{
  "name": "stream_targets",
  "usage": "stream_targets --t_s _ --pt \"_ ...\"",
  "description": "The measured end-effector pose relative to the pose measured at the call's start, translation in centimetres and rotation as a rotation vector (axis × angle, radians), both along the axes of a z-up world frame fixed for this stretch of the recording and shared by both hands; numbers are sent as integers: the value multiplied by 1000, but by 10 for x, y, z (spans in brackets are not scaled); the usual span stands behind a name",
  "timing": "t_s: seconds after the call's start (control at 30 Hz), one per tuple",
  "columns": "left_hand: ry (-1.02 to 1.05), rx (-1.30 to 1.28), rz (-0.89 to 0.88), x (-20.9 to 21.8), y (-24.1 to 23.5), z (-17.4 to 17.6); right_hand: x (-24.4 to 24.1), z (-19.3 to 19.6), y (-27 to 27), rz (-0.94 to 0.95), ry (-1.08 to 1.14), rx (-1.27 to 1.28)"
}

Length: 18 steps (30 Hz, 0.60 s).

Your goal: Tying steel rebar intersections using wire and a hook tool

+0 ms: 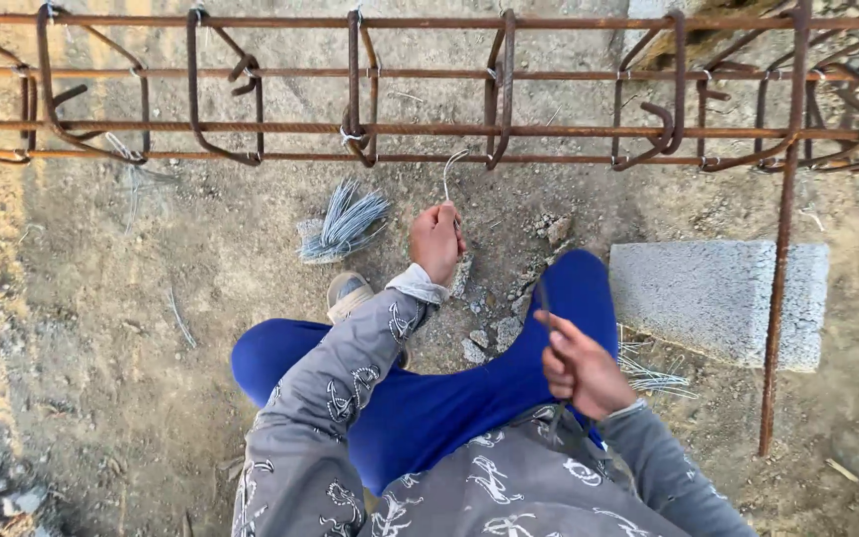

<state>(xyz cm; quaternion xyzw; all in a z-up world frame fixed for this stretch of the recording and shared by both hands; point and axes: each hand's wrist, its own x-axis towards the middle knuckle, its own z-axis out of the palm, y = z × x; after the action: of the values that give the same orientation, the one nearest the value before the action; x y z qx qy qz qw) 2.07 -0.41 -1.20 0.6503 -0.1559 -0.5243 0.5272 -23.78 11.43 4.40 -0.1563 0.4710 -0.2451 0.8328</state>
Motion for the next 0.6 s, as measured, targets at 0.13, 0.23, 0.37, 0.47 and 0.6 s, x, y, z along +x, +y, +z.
stream_targets --t_s 0.13,0.23,0.37,0.47,0.6 --pt "7 -56 -92 11 -24 -7 -22 -18 -9 -33 67 -7" --pt "34 -72 -191 10 -39 -14 -28 -21 0 -65 142 78" --pt "74 -103 -295 8 -52 -6 -32 -34 23 -180 225 205" --pt "114 -139 -365 8 -57 13 -27 -19 43 -292 178 328" --pt "326 -164 -449 16 -62 18 -13 29 61 -585 103 215"
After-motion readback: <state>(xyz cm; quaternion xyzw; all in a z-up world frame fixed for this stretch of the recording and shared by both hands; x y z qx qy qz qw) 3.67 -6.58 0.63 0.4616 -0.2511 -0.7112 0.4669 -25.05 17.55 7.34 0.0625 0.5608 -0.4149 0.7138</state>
